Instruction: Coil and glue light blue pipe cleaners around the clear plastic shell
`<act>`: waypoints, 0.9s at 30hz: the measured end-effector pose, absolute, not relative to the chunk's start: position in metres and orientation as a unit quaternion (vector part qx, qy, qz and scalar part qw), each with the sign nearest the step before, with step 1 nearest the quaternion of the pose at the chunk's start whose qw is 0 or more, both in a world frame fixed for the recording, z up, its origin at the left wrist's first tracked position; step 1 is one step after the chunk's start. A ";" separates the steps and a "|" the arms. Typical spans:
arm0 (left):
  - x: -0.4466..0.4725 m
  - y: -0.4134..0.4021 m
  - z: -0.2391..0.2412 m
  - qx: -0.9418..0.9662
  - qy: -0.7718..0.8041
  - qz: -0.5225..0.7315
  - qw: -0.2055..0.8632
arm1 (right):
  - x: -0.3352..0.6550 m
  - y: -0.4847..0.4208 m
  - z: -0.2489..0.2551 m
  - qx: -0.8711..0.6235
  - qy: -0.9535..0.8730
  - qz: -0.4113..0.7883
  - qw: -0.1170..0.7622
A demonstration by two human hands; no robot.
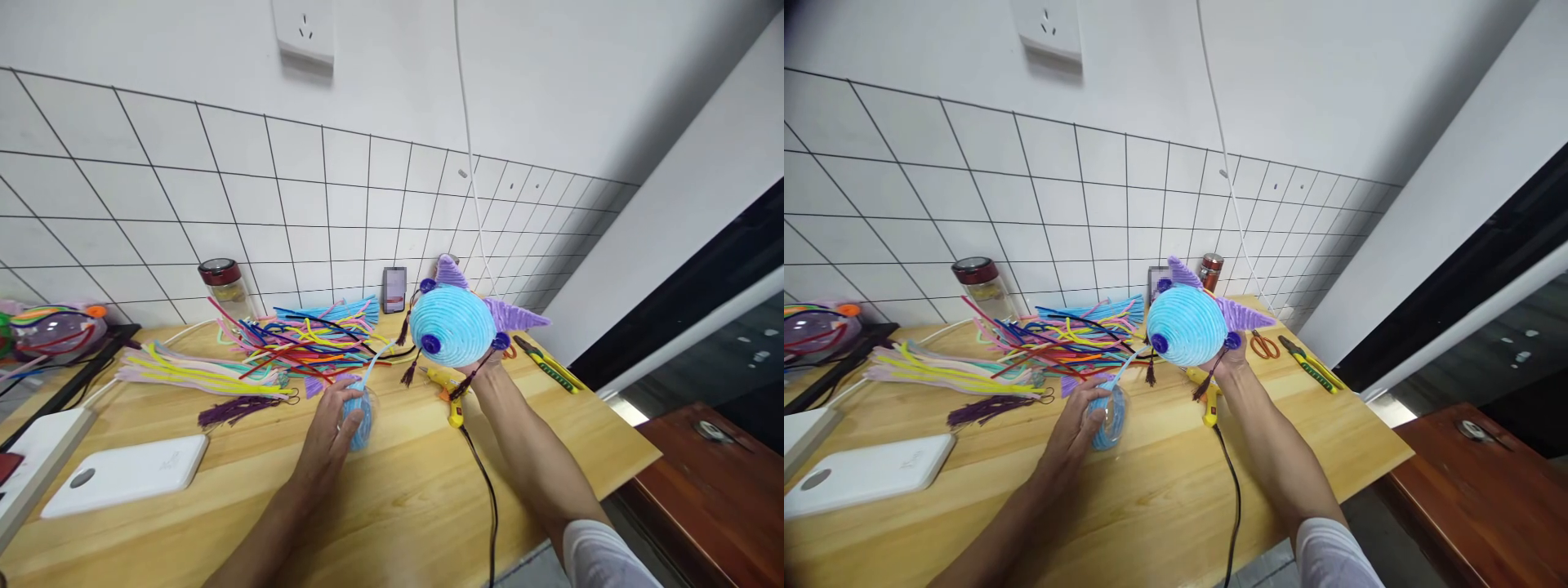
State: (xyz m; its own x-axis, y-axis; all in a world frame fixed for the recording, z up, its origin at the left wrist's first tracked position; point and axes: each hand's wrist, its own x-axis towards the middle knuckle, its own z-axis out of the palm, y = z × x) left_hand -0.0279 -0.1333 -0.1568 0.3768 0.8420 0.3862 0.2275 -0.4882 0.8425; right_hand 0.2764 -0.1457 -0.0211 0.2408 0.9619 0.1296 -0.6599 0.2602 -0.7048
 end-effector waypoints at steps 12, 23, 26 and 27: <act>-0.028 -0.136 -0.155 0.750 0.363 0.425 0.353 | 0.278 -0.143 -0.016 -0.260 -0.320 0.602 0.684; -0.028 -0.136 -0.151 0.757 0.358 0.416 0.355 | 0.283 -0.139 -0.013 -0.211 -0.356 0.595 0.689; -0.028 -0.136 -0.151 0.757 0.355 0.415 0.359 | 0.284 -0.139 -0.014 -0.202 -0.353 0.591 0.696; -0.028 -0.136 -0.151 0.756 0.356 0.417 0.357 | 0.284 -0.138 -0.015 -0.200 -0.354 0.591 0.697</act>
